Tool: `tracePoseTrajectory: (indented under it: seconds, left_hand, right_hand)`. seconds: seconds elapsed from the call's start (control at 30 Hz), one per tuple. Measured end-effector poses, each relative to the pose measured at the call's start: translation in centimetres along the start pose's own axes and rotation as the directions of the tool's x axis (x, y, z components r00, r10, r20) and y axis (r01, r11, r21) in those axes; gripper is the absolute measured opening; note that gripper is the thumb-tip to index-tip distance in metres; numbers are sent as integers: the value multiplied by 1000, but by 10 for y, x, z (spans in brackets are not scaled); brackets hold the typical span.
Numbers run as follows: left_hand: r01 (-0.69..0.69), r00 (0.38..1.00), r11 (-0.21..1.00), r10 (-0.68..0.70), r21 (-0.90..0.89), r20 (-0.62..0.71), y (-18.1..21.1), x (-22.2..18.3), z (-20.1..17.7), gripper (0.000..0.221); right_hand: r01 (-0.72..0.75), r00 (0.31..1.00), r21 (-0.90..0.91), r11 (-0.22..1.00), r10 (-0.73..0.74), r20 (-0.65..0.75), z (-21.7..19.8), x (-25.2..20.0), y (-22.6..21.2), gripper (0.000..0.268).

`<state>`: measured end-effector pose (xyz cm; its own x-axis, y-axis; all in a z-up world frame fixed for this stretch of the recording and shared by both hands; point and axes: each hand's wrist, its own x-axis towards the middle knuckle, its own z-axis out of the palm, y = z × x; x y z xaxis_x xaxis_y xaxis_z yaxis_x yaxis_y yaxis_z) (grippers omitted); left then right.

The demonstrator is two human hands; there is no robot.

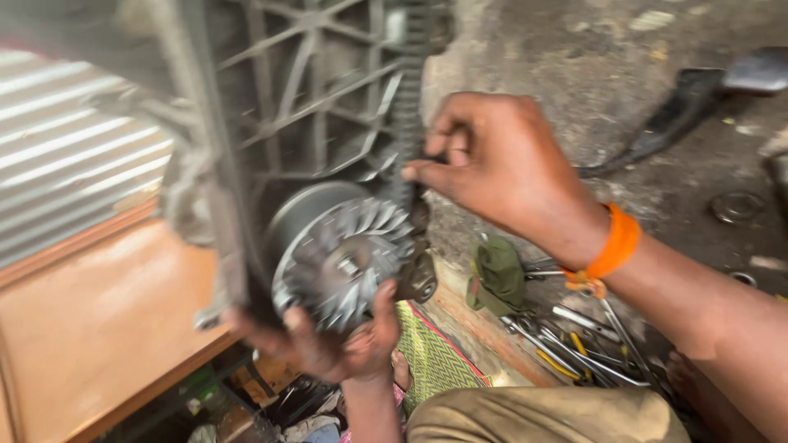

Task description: Assembling the drive belt and variator components of a motorcycle or scooter engine.

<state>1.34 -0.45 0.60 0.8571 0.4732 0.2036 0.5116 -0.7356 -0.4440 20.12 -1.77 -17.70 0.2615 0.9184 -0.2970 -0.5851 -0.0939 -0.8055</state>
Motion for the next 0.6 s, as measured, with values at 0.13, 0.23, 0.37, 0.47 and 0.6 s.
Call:
tracePoseTrajectory:
  seconds: [0.13, 0.23, 0.37, 0.47, 0.6]
  left_hand:
    - [25, 999, 994, -30, -109, -42, 2, 2, -1, 89]
    - [21, 999, 994, -25, -109, -36, 1, 1, -6, 87]
    - [57, 998, 992, -60, -110, -21, 1, 5, -13, 82]
    - [75, 997, 992, -78, -101, -19, 0, 8, -17, 80]
    - [70, 996, 994, -74, -86, -44, -5, 12, -18, 81]
  right_hand:
    - [109, 989, -45, 993, -113, -92, 15, -26, -6, 24]
    - [244, 953, -76, 967, -253, -164, 26, -46, -22, 18]
    - [450, 862, -205, 869, -483, -152, 31, -59, -49, 30]
    - [550, 803, -243, 799, -586, -108, 34, -59, -56, 41]
    - [543, 824, -194, 817, -563, -65, 40, -52, -46, 46]
